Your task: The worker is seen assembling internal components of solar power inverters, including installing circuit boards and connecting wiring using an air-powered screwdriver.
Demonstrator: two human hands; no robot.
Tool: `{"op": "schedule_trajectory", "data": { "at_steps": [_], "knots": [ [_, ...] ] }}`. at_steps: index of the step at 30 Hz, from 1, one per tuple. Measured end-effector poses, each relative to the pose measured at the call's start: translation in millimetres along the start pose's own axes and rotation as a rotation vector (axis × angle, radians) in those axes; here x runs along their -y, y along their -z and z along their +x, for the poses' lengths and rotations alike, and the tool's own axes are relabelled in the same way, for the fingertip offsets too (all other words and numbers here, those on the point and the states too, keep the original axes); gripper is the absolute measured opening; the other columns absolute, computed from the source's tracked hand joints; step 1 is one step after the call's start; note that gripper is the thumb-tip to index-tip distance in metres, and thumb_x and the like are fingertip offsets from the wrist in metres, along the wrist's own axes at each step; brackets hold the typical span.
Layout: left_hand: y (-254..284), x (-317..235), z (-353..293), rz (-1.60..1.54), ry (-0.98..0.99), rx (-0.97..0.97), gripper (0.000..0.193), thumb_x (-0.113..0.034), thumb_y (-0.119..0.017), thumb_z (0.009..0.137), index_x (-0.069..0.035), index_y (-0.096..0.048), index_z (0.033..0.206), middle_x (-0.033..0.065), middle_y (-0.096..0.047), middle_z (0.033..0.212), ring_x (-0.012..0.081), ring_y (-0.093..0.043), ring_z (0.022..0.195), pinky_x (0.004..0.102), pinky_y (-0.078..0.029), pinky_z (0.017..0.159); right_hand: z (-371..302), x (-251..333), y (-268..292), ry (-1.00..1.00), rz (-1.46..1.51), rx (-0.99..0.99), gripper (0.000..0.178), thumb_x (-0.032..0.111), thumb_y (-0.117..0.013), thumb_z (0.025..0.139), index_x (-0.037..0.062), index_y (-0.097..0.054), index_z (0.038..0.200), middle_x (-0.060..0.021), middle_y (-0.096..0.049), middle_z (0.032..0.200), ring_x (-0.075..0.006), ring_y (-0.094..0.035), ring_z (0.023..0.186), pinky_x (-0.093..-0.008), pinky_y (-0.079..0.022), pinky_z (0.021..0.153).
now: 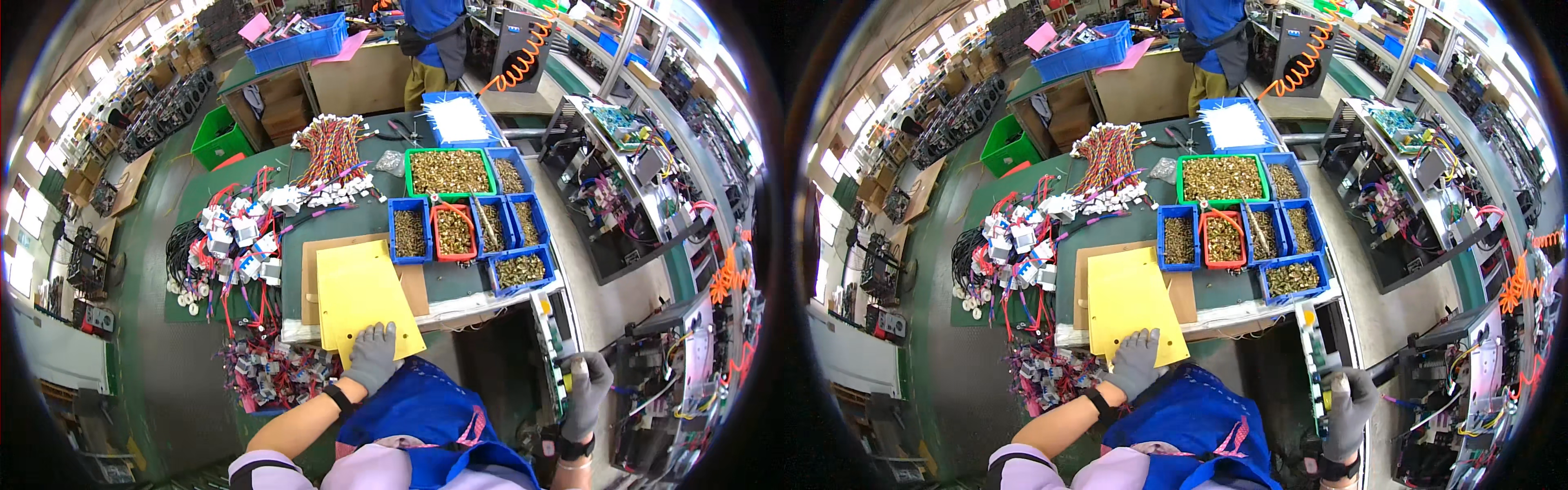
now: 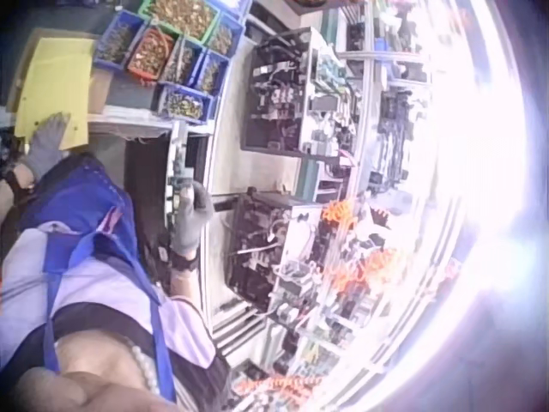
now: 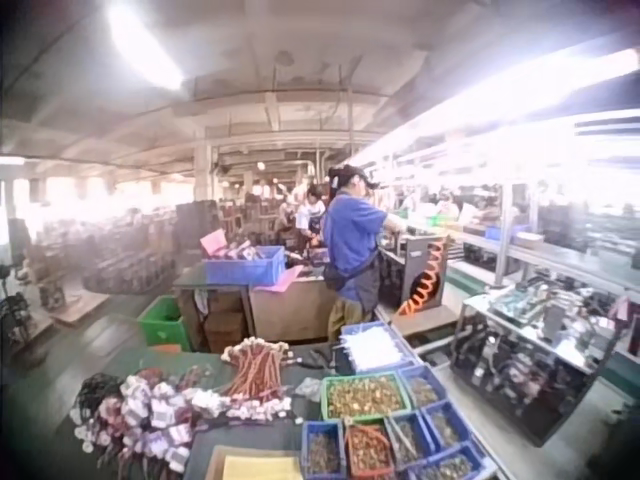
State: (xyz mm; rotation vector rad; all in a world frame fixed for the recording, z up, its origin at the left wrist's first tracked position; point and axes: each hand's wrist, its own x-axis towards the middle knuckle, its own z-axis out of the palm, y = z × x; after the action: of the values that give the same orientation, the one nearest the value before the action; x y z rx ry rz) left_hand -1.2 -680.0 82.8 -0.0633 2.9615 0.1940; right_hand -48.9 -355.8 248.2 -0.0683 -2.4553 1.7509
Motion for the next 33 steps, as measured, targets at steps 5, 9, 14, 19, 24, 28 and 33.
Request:
{"op": "schedule_trajectory", "data": {
  "at_steps": [5, 9, 14, 19, 24, 28, 33],
  "knots": [
    [23.6, 8.1, 1.3, -0.037, -0.011, 0.041, 0.05, -0.02, -0.058, 0.08, 0.002, -0.046, 0.124, 0.0228, -0.054, 0.123, 0.0348, -0.052, 0.114, 0.0422, -0.038, 0.1, -26.9, -19.5, 28.7, -0.038, -0.03, -0.058, 0.024, 0.023, -0.06, 0.088, 0.0, -0.06, 0.08, -0.003, -0.06, 0.072, -0.01, -0.053, 0.068, -0.0253, -0.042, 0.064],
    [86.9, 32.3, -10.9, -0.05, 0.034, -0.314, 0.043, -0.005, -0.049, 0.079, -0.001, -0.049, 0.122, 0.0194, -0.055, 0.118, 0.0341, -0.051, 0.112, 0.0404, -0.038, 0.099, -38.4, -12.4, 35.9, 0.055, -0.08, -0.079, 0.025, 0.023, -0.058, 0.089, -0.0014, -0.059, 0.081, -0.0041, -0.059, 0.073, -0.01, -0.054, 0.068, -0.0244, -0.041, 0.063],
    [170.9, 42.8, -39.1, -0.681, 0.262, -0.721, 0.026, -0.023, -0.056, 0.091, 0.001, -0.063, 0.098, 0.0096, -0.065, 0.077, 0.0225, -0.06, 0.061, 0.0319, -0.047, 0.056, -37.0, 6.9, 36.4, 0.186, -0.083, -0.134, 0.022, 0.019, -0.058, 0.088, -0.0014, -0.059, 0.08, -0.0049, -0.058, 0.071, -0.0105, -0.053, 0.065, -0.0239, -0.041, 0.06],
    [147.8, -18.4, -11.3, -1.789, 0.284, -0.631, 0.028, -0.024, -0.059, 0.092, -0.001, -0.06, 0.108, 0.0042, -0.064, 0.092, 0.0125, -0.06, 0.073, 0.0261, -0.048, 0.059, -28.1, 29.8, 18.0, 0.289, -0.019, -0.179, 0.011, 0.006, -0.054, 0.085, -0.0005, -0.06, 0.077, -0.0073, -0.059, 0.069, -0.0133, -0.055, 0.062, -0.0267, -0.043, 0.058],
    [100.0, -109.7, -6.4, -2.227, 0.179, -0.085, 0.033, -0.017, -0.054, 0.093, -0.001, -0.051, 0.122, 0.0093, -0.061, 0.113, 0.0212, -0.062, 0.095, 0.0344, -0.053, 0.079, -16.3, 44.9, -4.3, 0.825, -0.418, -0.026, 0.009, 0.014, -0.07, 0.072, 0.0118, -0.061, 0.075, -0.0043, -0.06, 0.066, -0.0221, -0.056, 0.052, -0.0333, -0.044, 0.047],
    [99.1, -132.8, -5.5, -2.441, 0.174, 0.309, 0.032, -0.018, -0.046, 0.095, -0.003, -0.05, 0.123, 0.0102, -0.059, 0.117, 0.0214, -0.06, 0.102, 0.0358, -0.051, 0.086, -15.5, 29.8, -17.5, 0.984, -0.391, 0.119, 0.014, 0.018, -0.07, 0.073, 0.0112, -0.063, 0.083, -0.0016, -0.061, 0.072, -0.018, -0.057, 0.058, -0.0301, -0.045, 0.05],
    [95.3, -126.2, 1.3, -1.993, -0.152, 0.254, 0.032, -0.007, -0.05, 0.089, -0.002, -0.053, 0.12, 0.0097, -0.062, 0.113, 0.0203, -0.061, 0.101, 0.0349, -0.051, 0.087, -26.3, 3.5, -7.1, 1.172, -0.416, 0.278, 0.02, 0.02, -0.068, 0.075, 0.0106, -0.061, 0.091, -0.0003, -0.056, 0.073, -0.0153, -0.054, 0.059, -0.0288, -0.042, 0.049]
  ]
}}
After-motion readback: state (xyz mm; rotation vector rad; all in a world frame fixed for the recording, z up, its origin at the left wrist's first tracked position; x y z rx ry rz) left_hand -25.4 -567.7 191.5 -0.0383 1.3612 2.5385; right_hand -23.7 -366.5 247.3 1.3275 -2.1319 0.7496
